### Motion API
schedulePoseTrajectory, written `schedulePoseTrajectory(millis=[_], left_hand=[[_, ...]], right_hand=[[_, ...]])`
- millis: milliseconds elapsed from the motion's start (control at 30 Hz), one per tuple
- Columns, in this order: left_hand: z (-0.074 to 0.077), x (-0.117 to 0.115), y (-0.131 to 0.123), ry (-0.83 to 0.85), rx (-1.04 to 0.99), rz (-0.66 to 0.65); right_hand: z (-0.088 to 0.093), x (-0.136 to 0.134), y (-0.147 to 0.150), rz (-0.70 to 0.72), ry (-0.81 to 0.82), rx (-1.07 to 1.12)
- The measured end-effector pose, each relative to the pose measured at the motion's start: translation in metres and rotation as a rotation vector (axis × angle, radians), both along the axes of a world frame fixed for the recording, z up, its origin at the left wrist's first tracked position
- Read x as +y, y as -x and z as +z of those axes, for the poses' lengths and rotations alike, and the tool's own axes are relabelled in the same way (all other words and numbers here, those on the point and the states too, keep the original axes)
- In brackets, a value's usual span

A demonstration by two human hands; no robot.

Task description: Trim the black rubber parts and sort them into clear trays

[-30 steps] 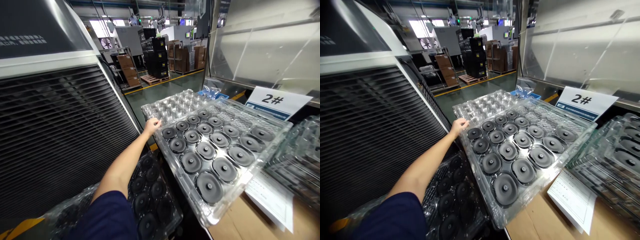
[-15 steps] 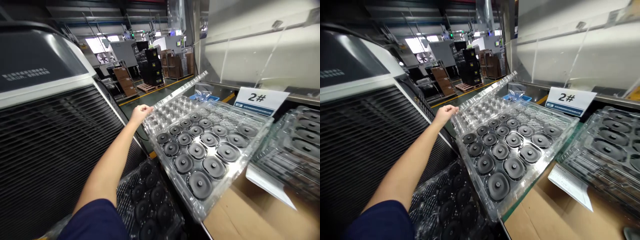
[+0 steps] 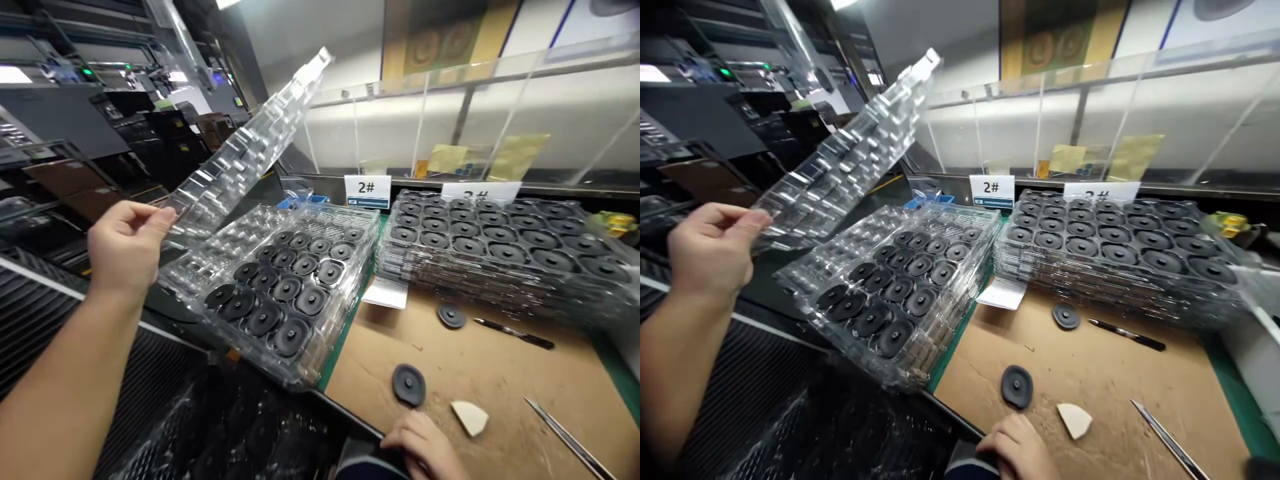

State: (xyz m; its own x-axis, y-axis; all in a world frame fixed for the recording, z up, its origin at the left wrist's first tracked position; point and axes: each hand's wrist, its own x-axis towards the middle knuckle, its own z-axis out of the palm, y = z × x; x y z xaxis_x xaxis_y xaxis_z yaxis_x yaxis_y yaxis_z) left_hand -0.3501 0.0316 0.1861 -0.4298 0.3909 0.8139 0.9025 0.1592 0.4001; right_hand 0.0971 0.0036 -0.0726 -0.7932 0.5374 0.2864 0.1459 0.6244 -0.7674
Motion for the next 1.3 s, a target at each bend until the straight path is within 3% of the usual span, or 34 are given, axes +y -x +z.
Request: schedulePoseTrajectory(millis=[167,267,333,467,600,700,800,1033,1200,1300], left_hand=[[0.022,0.009,-0.094,-0.181,0.036,-0.353],[0.027,0.019,-0.144,-0.185,0.129,-0.566],[0.025,0.038,-0.171,-0.121,0.274,-0.681],[-0.003,0.111,-0.218,0.174,0.535,-0.822],[-0.058,0.194,-0.254,0.501,0.617,-0.935],[-0.097,0.232,-0.262,0.638,0.613,-0.97],[-0.118,0.247,-0.254,0.682,0.557,-0.931],[-0.115,0.24,-0.239,0.669,0.437,-0.842],[-0.114,0.232,-0.244,0.514,0.303,-0.71],[-0.115,0.24,-0.25,0.526,0.286,-0.7]], right_hand=[[0.032,0.007,-0.032,-0.108,0.096,0.061],[0.051,0.026,-0.059,-0.271,0.165,0.104],[0.061,0.037,-0.075,-0.386,0.198,0.137],[0.065,0.04,-0.096,-0.514,0.228,0.185],[0.05,0.024,-0.108,-0.505,0.25,0.18],[0.033,0.013,-0.122,-0.524,0.285,0.176],[0.019,0.008,-0.138,-0.583,0.34,0.172],[-0.003,0.017,-0.153,-0.666,0.442,0.166],[-0.015,0.022,-0.155,-0.722,0.479,0.18],[-0.023,0.022,-0.156,-0.782,0.488,0.185]])
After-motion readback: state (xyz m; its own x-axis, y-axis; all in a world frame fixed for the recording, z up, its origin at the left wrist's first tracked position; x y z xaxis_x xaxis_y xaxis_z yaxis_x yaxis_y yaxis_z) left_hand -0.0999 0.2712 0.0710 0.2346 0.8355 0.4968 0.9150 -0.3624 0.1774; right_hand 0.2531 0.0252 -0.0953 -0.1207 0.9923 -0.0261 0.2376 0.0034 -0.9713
